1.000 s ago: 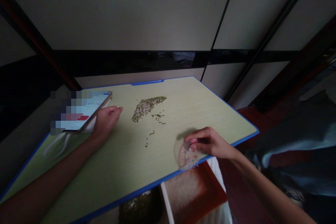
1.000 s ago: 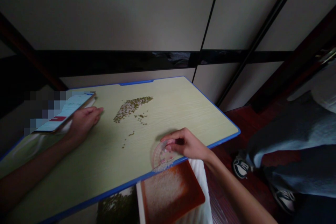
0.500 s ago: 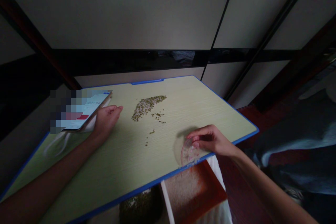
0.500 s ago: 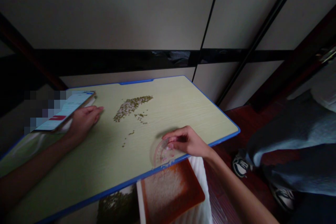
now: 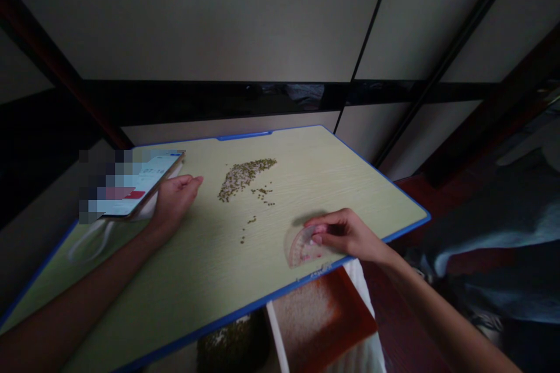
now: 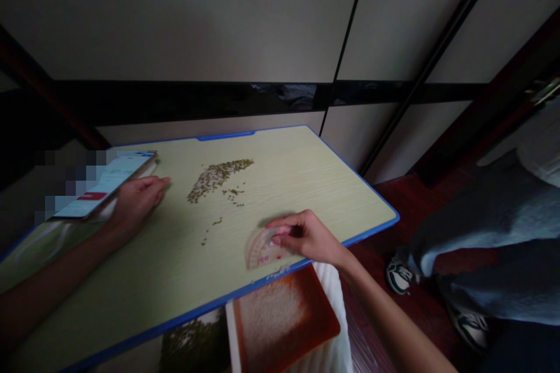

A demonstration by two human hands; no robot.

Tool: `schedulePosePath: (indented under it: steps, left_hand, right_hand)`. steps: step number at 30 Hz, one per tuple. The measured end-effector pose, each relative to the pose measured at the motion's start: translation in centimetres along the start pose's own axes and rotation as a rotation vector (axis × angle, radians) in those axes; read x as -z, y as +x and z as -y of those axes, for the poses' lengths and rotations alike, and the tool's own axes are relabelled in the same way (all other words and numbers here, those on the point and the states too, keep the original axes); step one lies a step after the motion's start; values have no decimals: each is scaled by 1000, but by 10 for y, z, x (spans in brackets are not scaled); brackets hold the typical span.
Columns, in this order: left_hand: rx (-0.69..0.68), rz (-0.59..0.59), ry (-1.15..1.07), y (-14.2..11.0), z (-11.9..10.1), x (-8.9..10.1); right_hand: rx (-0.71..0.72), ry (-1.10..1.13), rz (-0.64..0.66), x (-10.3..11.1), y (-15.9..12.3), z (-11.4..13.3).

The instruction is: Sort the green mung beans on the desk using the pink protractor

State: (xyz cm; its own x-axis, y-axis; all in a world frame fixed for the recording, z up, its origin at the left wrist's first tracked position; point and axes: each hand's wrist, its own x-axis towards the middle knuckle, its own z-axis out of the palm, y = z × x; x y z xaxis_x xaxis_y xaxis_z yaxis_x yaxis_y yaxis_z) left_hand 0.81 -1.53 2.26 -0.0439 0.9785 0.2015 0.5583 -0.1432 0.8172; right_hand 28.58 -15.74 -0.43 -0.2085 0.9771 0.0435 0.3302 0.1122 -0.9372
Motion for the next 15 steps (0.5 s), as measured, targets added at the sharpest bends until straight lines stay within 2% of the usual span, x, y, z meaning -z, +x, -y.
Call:
schedulePosePath:
  steps: [6,15]
  left_hand:
    - [8,-8,12,0,-1,0]
    - [13,-10,22,0,0,0]
  right_hand:
    - [23,-53,25,1,-1,0]
    - [30,7,38,1,-1,-2]
